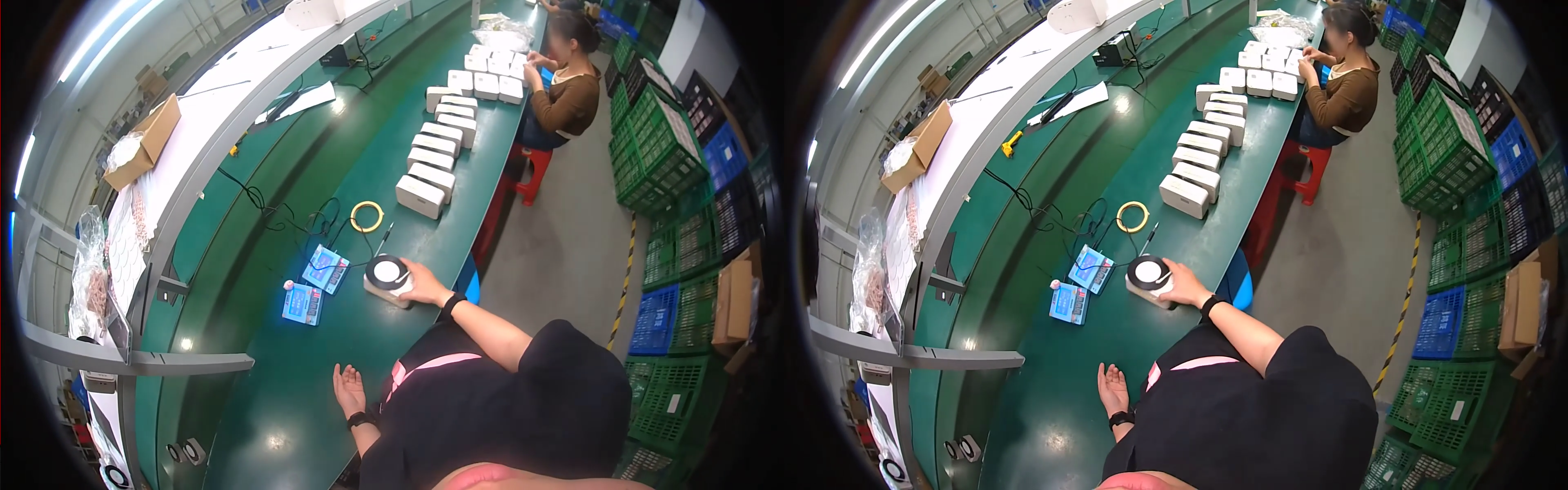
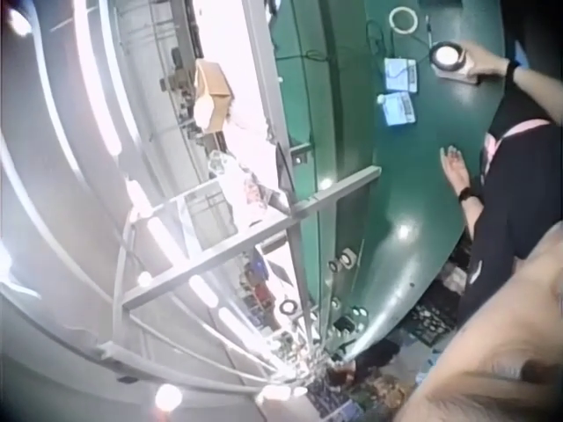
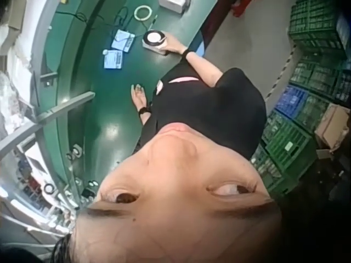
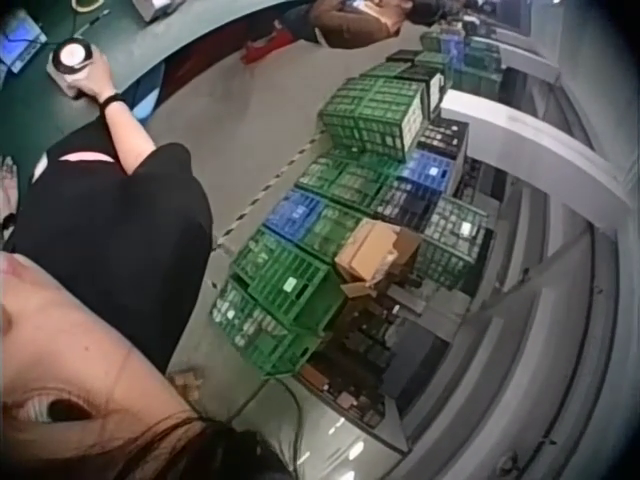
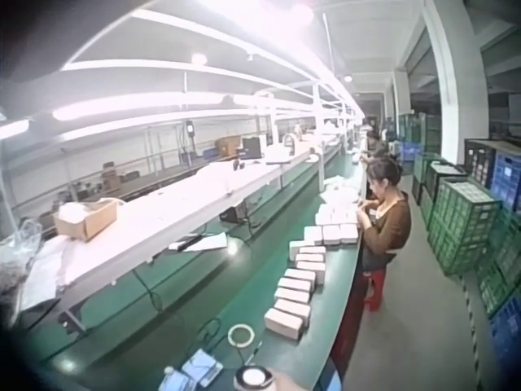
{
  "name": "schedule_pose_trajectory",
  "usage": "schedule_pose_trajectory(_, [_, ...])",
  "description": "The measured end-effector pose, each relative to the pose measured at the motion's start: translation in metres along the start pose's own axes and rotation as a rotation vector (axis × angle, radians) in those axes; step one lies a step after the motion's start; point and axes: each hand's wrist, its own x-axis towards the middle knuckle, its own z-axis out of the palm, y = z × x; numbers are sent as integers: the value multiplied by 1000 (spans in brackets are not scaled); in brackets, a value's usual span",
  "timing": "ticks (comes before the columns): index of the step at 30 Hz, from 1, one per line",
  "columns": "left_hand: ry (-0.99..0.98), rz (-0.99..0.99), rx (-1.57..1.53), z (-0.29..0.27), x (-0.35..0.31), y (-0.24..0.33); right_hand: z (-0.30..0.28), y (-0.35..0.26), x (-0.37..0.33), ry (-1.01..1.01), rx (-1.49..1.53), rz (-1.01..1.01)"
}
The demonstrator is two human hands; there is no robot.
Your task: The person picks up a small record player from the conveyor belt, places it on a testing device, and then moves it to a stack of boxes. They repeat this process, handling the record players and boxes one at a time.
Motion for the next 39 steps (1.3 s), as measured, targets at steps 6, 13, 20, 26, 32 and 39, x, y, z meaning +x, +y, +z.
schedule_pose_trajectory(6, [-5, -8, -7, -2, 2, -1, -29, 20, 9, 110, 98, 149])
schedule_pose_trajectory(13, [3, -10, -11, 1, 2, 1, -43, 38, 20, 272, 66, 114])
schedule_pose_trajectory(20, [3, -7, -6, -2, 2, 0, -32, -4, 11, 414, -145, -45])
schedule_pose_trajectory(26, [-1, -13, 0, 0, 2, 0, -47, -16, 20, 436, -439, -11])
schedule_pose_trajectory(32, [3, -13, 8, -1, 2, 1, -59, -14, 54, 535, -526, -76])
schedule_pose_trajectory(39, [15, -4, 14, -1, 1, -2, -62, 7, 91, 637, -643, -31])
